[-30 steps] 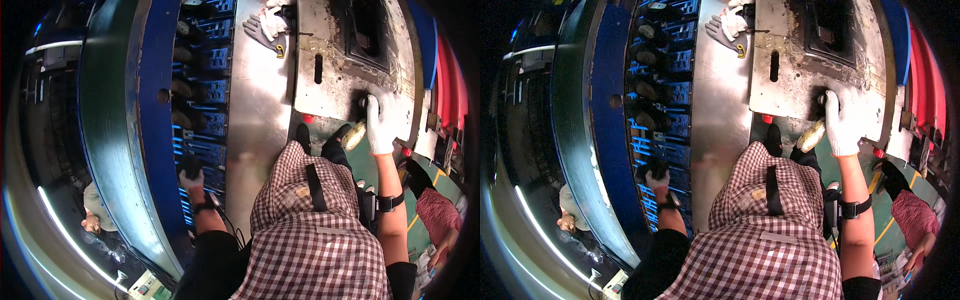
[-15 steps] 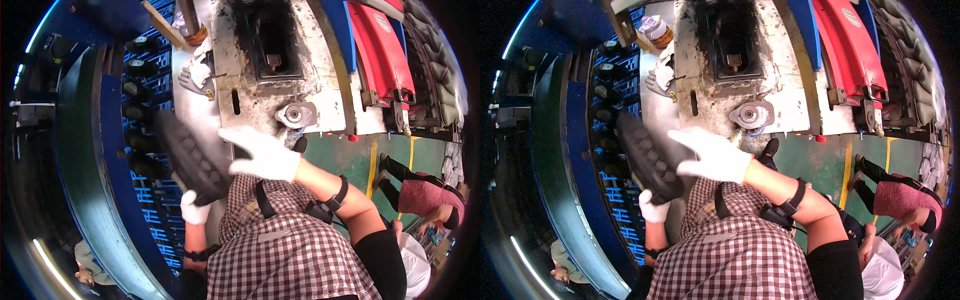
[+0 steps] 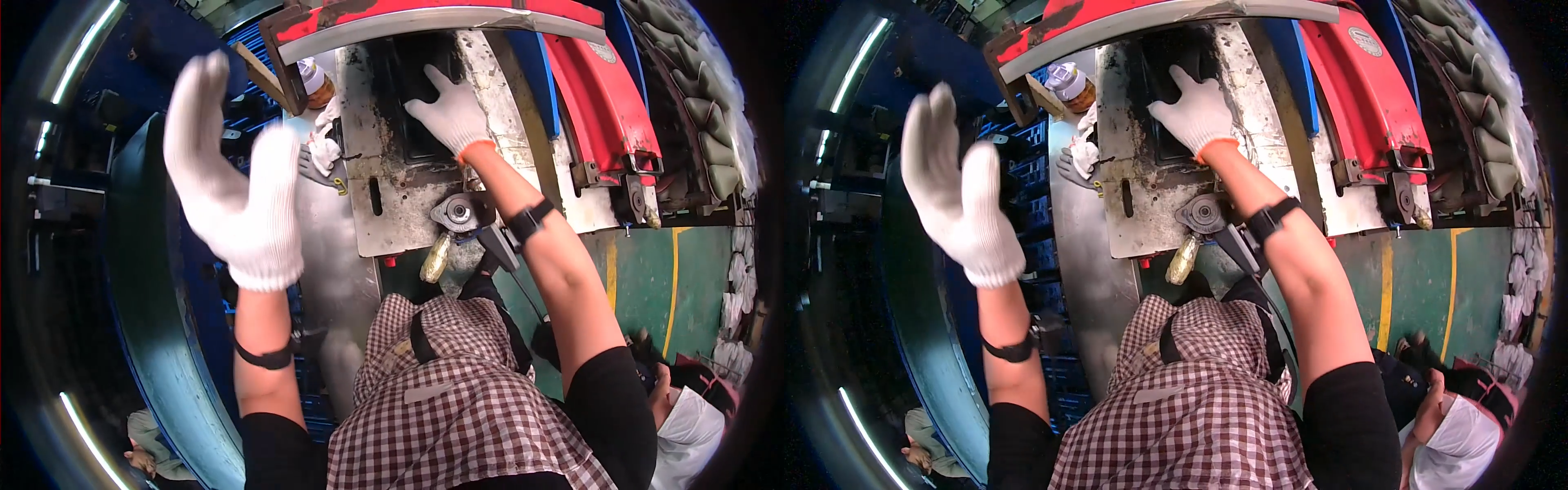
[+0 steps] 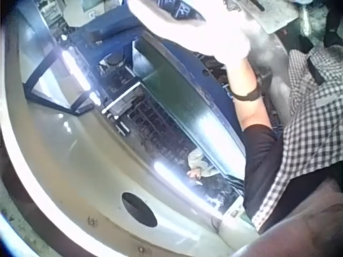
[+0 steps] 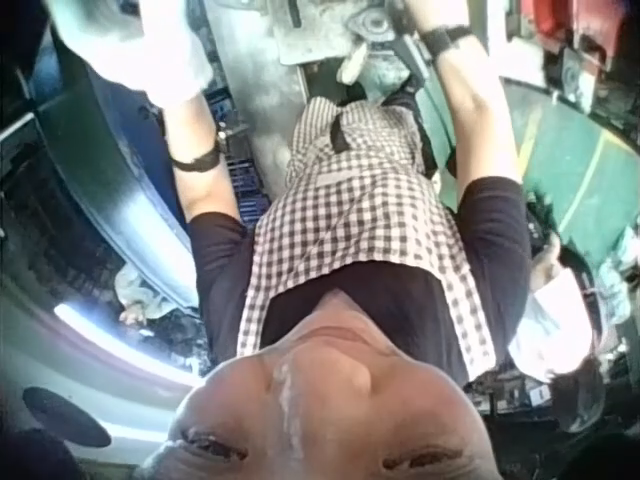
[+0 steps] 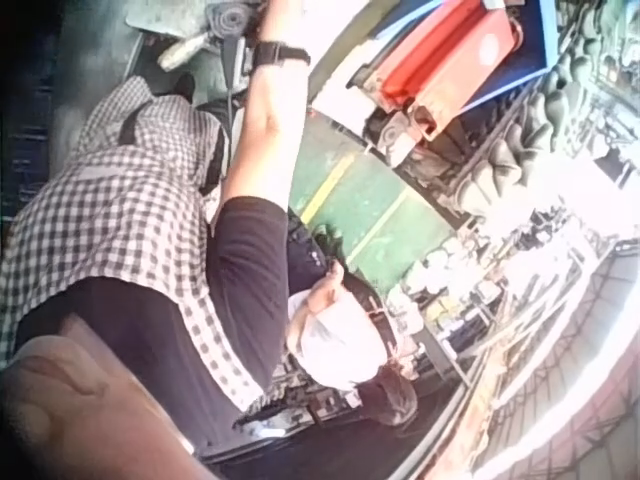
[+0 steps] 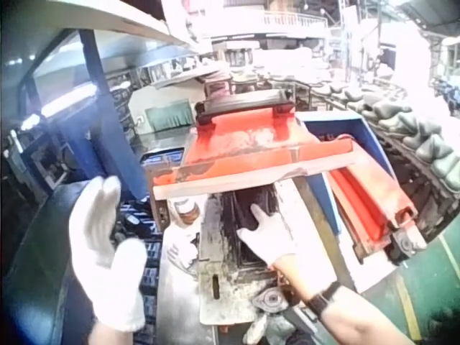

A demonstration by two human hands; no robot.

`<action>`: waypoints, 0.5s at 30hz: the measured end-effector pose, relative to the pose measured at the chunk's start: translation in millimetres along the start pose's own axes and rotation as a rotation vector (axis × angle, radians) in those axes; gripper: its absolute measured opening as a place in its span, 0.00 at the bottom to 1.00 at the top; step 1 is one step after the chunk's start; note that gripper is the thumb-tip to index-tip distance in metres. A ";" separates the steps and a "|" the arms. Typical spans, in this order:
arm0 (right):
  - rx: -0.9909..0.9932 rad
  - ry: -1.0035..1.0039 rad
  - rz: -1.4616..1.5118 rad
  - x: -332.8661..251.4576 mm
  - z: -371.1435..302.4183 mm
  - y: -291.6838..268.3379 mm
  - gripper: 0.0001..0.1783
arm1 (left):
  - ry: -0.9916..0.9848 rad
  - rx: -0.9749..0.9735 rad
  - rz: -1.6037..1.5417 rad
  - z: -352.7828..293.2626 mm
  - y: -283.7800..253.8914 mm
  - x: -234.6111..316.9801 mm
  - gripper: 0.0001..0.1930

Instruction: Operate a pneumatic press to bond shoe soles to uppers in a factory setting.

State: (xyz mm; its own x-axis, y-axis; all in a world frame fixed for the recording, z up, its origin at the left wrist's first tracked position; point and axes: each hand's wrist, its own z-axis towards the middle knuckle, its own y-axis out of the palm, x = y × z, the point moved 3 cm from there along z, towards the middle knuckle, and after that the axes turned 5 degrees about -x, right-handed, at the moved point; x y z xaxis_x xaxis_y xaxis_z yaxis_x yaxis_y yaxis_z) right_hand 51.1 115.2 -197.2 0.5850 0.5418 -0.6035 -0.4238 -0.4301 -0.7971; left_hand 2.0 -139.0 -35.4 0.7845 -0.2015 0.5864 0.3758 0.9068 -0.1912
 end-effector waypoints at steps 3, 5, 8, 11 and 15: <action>-0.007 -0.036 -0.228 7.8 17.4 26.7 0.45 | 0.171 -0.113 0.228 56.5 16.3 1.1 0.30; -0.028 -0.052 -0.309 -2.1 11.1 42.9 0.45 | 0.284 -0.181 0.421 89.9 26.0 -1.9 0.28; -0.009 -0.048 -0.330 5.0 9.6 49.6 0.46 | 0.273 -0.376 0.557 128.3 59.6 -9.3 0.29; -0.032 -0.048 -0.339 4.8 12.2 46.3 0.47 | 0.415 -0.527 0.610 153.7 95.3 -18.7 0.24; -0.052 -0.107 -0.111 48.7 26.2 33.7 0.50 | 0.212 -0.785 0.565 173.0 120.3 10.3 0.21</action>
State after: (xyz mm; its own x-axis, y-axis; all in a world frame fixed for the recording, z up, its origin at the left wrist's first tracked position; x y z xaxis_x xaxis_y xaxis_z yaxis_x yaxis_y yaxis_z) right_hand 47.2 146.0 -254.0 0.5476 0.6608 -0.5132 -0.3230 -0.3989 -0.8582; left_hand -30.0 32.0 83.7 0.9925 0.0535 0.1098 0.0792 0.4023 -0.9121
